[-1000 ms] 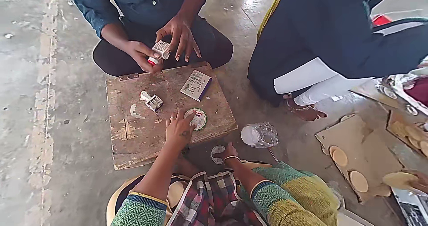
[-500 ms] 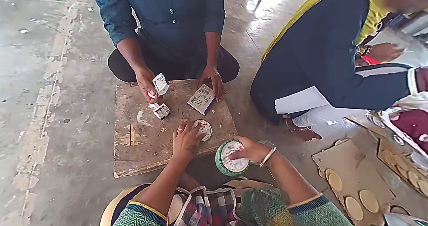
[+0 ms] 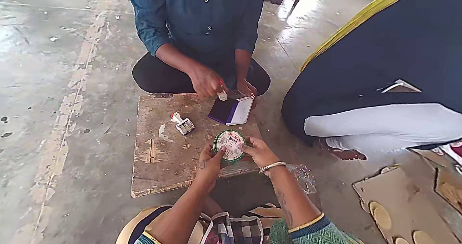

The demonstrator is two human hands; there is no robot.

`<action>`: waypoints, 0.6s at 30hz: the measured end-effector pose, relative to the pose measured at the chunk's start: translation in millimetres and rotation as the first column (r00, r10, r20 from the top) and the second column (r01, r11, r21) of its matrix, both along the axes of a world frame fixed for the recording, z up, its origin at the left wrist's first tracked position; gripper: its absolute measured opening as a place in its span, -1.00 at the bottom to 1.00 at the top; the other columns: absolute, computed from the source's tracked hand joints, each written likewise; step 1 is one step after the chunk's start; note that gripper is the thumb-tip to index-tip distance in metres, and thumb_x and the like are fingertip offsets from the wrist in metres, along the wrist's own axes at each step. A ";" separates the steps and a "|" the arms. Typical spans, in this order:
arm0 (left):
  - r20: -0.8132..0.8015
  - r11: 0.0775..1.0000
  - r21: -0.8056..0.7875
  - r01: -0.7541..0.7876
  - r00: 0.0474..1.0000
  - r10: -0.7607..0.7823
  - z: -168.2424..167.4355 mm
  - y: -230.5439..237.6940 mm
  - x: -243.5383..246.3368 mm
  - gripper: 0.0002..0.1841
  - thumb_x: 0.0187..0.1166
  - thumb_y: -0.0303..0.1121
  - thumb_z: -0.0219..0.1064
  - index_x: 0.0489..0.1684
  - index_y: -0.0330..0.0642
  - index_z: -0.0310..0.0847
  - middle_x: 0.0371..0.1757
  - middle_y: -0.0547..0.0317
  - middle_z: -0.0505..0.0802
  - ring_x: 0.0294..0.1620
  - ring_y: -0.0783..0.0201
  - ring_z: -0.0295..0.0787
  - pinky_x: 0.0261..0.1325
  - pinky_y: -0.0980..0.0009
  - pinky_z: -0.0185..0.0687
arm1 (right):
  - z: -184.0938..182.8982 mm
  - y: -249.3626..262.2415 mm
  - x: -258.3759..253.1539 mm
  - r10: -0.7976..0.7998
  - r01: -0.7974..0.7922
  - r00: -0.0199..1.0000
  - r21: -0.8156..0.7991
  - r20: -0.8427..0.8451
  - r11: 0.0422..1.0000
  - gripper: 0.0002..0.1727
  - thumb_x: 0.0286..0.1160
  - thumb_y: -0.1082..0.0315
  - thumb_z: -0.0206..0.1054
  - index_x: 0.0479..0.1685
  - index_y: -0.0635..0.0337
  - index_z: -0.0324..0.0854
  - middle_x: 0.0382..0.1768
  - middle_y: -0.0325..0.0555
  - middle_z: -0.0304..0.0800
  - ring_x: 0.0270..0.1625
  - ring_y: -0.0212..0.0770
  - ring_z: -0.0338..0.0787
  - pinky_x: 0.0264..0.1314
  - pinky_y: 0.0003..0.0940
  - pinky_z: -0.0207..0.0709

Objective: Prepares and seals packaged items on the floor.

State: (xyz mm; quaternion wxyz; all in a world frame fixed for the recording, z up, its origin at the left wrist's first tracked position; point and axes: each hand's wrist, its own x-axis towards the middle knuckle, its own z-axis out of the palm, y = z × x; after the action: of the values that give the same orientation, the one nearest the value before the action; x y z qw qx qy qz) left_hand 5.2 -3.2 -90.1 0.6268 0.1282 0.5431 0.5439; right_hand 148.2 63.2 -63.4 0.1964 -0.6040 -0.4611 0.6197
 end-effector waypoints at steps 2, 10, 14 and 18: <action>-0.093 0.997 0.025 0.067 0.994 -0.065 -8.0 -0.1 -2.6 -0.70 0.71 -0.57 0.23 0.32 -0.43 0.35 -0.03 -0.07 0.79 -0.12 0.25 0.87 -0.06 0.35 0.85 | -11.9 -3.9 2.8 -0.032 0.031 0.999 0.022 0.007 0.999 -0.58 0.67 0.47 0.30 0.47 0.37 0.47 0.17 0.10 0.76 0.02 -0.24 0.84 0.05 -0.36 0.73; -0.707 0.941 -0.108 0.322 0.641 -0.300 -18.7 13.6 -25.9 -0.51 0.52 -0.43 0.51 0.44 -0.31 0.60 0.04 -0.03 0.89 -0.09 0.30 0.84 0.15 0.31 0.69 | -23.7 20.9 -4.9 0.160 -0.192 0.946 0.092 0.281 0.977 -0.55 0.63 0.41 0.39 0.45 0.37 0.56 0.29 0.19 0.74 0.27 -0.08 0.75 0.41 -0.15 0.53; -0.775 0.909 -0.201 0.364 0.508 -0.375 -20.5 15.4 -26.1 -0.47 0.50 -0.35 0.55 0.45 -0.30 0.61 0.08 -0.11 0.86 -0.01 0.13 0.82 0.21 0.14 0.64 | -18.8 19.4 -12.0 0.254 -0.337 0.831 0.085 0.495 0.938 -0.57 0.67 0.31 0.36 0.44 0.29 0.61 0.35 0.22 0.73 0.44 0.11 0.68 0.55 0.09 0.40; -0.830 0.840 -0.273 0.469 0.327 -0.452 -17.0 30.9 -37.1 -0.41 0.51 -0.25 0.56 0.48 -0.35 0.56 0.40 -0.37 0.67 0.44 -0.23 0.61 0.53 -0.14 0.42 | -16.0 16.2 -19.1 0.287 -0.402 0.758 0.073 0.586 0.913 -0.58 0.67 0.31 0.35 0.46 0.24 0.62 0.40 0.21 0.68 0.48 0.17 0.64 0.55 0.15 0.42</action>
State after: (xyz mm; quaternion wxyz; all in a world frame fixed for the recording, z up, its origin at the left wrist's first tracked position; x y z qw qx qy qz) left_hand -31.9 27.7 -107.2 0.3880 0.5386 0.7192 0.2053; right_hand 129.1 79.4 -79.4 -0.0083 -0.6414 -0.6601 0.3910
